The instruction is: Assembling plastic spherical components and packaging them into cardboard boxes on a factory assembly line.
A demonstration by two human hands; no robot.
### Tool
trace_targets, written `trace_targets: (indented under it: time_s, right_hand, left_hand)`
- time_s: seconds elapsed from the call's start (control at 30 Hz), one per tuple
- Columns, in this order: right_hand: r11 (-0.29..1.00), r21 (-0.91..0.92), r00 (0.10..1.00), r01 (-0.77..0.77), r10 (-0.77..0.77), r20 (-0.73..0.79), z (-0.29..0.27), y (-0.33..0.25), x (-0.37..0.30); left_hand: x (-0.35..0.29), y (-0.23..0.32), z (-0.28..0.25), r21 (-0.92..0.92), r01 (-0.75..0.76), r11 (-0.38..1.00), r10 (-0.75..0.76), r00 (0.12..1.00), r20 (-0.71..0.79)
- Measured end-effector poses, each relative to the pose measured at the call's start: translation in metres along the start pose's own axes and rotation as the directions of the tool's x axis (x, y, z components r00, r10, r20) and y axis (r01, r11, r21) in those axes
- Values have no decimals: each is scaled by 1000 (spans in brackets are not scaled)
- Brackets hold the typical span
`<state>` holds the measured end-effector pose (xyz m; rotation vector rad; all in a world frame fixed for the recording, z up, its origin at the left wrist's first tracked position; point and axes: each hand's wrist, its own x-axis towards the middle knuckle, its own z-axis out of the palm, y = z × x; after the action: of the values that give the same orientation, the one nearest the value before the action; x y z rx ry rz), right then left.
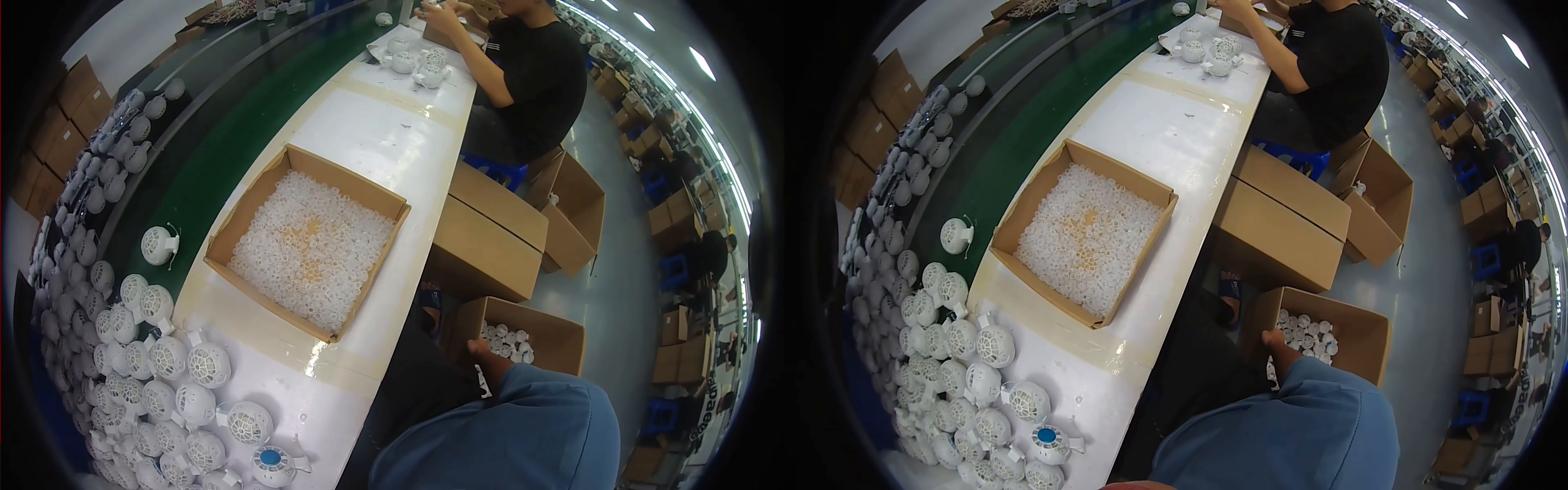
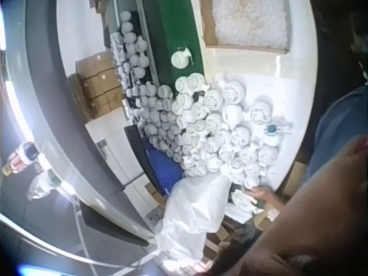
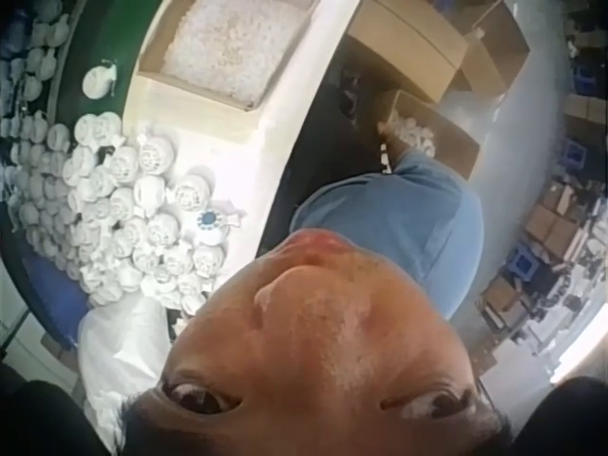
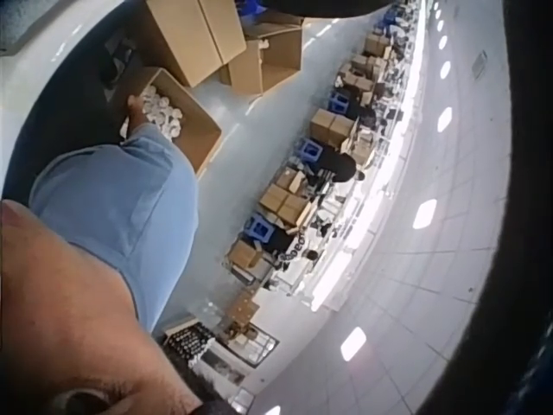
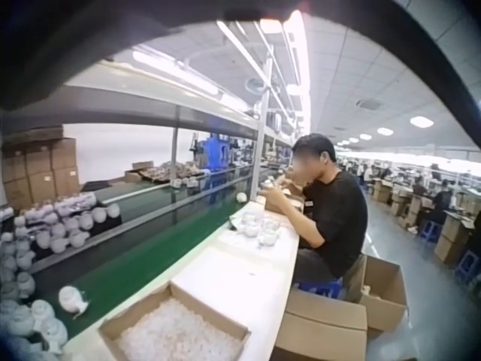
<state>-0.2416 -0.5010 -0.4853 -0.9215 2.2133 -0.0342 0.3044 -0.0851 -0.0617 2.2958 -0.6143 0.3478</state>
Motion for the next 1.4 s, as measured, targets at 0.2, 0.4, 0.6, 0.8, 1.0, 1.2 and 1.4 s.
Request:
trace_targets:
  time_s: [0.2,0.4,0.6,0.8,1.0,1.2,1.4]
  right_hand:
    - [998,-54,1000,13,-14,-9,-6,-14,-16]
    - [1000,-25,1000,18,-18,-9,-9,-16,-21]
    - [1000,-23,1000,17,-17,-11,-10,-19,-23]
    - [1000,9,1000,2,-2,-7,-8,-15,-19]
    - [1000,6,1000,4,-4,-18,-4,-13,-13]
    - [1000,-11,1000,-5,5,-15,0,-4,-3]
    - [1000,7,1000,-1,1,8,1,-4,-4]
  left_hand:
    - [-1,3,-3,66,-3,998,2,1000,10]
    - [-2,1,-2,62,-23,998,23,1000,-2]
    - [-3,-7,-2,44,9,999,-9,1000,-9]
    - [-2,-2,1,-3,34,999,-34,998,-43]
    - [-6,-15,0,-14,53,998,-54,998,-43]
    - [-4,-11,-2,10,55,998,-55,998,-13]
    - [-4,-10,-4,56,-36,998,37,999,-13]
